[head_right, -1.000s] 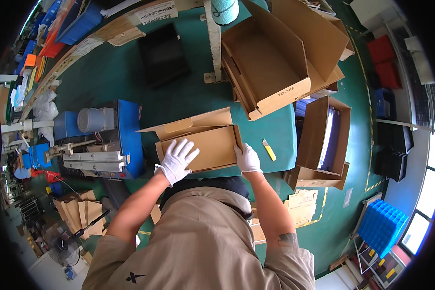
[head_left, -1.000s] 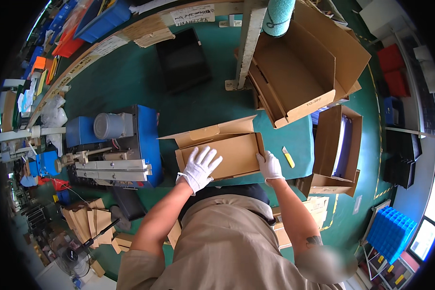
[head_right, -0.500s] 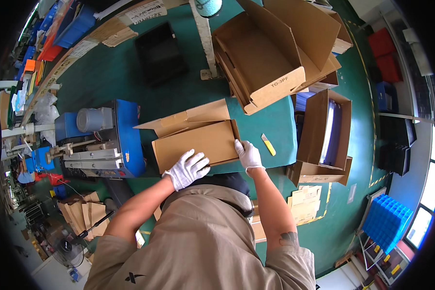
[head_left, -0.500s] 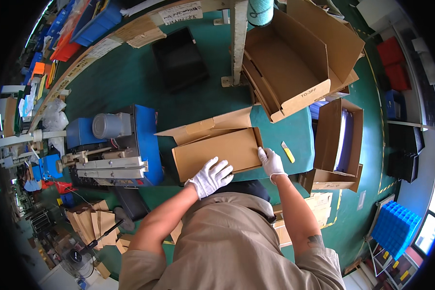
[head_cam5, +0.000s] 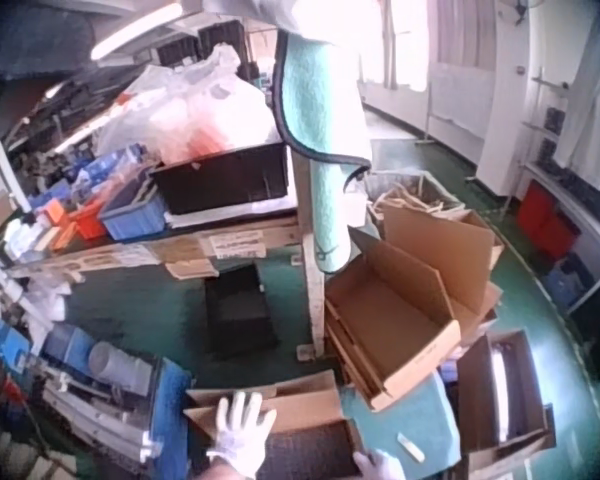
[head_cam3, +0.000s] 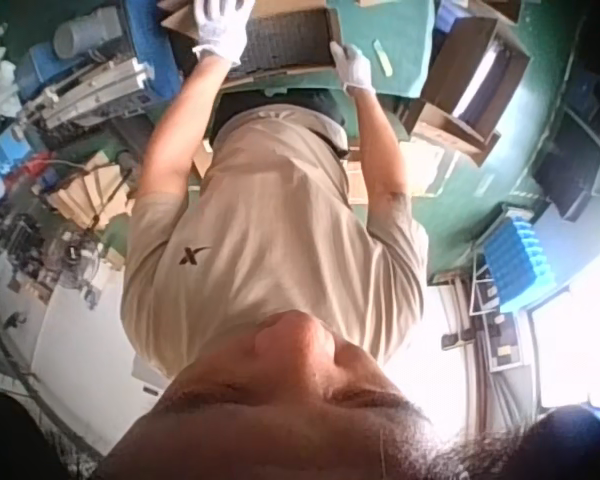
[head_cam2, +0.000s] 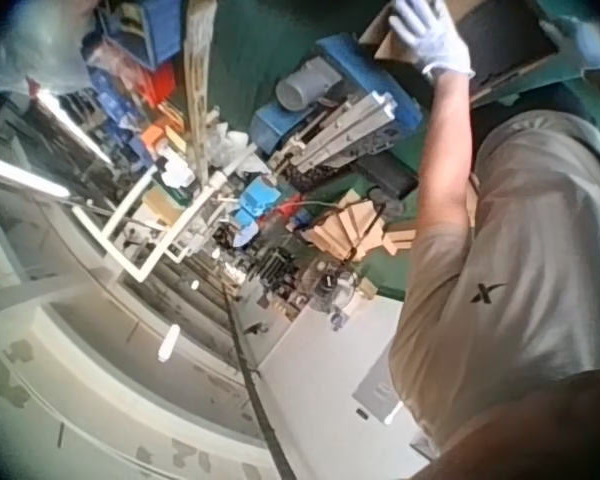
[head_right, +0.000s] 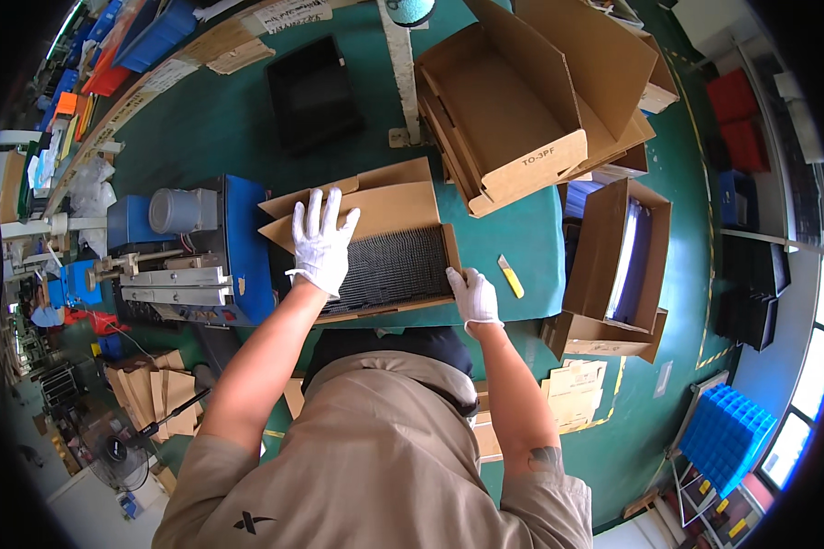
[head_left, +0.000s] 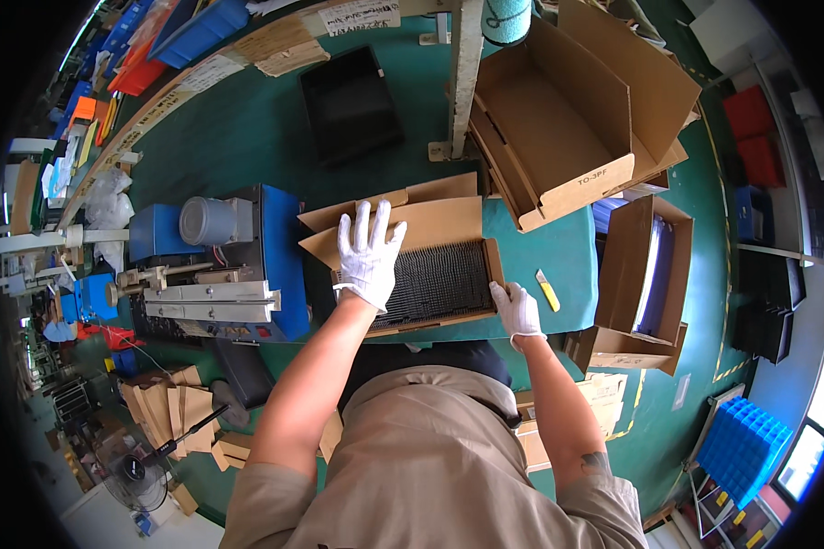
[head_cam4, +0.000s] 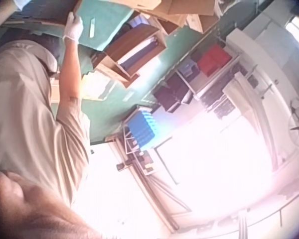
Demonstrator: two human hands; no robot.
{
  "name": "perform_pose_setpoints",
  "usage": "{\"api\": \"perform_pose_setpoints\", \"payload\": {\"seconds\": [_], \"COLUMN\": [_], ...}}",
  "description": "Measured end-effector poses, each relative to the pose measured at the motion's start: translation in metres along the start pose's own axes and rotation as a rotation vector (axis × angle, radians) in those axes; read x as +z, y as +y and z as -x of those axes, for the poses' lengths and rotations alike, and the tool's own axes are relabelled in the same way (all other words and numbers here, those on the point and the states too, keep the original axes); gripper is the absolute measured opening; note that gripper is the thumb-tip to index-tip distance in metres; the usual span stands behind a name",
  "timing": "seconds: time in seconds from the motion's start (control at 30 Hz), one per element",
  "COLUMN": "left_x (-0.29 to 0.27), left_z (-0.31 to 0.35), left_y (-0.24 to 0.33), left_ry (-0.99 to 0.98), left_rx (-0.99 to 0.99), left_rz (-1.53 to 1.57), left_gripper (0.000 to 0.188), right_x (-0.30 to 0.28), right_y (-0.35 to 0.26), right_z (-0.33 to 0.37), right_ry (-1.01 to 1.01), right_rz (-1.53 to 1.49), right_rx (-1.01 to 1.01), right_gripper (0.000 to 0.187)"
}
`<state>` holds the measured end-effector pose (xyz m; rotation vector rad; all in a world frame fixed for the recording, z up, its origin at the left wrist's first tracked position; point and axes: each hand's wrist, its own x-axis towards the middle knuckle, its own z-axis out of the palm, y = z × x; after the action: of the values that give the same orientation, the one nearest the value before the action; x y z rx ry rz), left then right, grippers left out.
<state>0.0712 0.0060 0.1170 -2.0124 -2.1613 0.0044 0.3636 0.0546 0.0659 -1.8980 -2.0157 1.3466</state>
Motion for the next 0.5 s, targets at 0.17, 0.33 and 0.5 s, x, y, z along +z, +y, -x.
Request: {"api": "perform_pose_setpoints", "payload": {"seconds": [0.17, 0.33, 0.5], "left_x": [0.013, 0.021, 0.032], "left_z": [-0.022, -0.053, -0.075], "left_y": [-0.001, -0.020, -0.028], "left_ry": [-0.170, -0.400, -0.549], "left_rx": [-0.094, -0.033, -0.050], "left_rz": [0.070, 0.069, 0.127], "left_gripper": [0.049, 0.054, 0.055], "right_x": [0.015, 0.013, 0.018], "right_y": [0.019, 0.010, 0.015], "right_z": [0.002, 0.001, -0.002], "right_ry": [0.097, 0.080, 0.125], "right_rz": [0.046, -0.030, 0.021], "right_rx": [-0.092, 0.005, -0.020], "right_gripper": [0.042, 0.042, 0.042]}}
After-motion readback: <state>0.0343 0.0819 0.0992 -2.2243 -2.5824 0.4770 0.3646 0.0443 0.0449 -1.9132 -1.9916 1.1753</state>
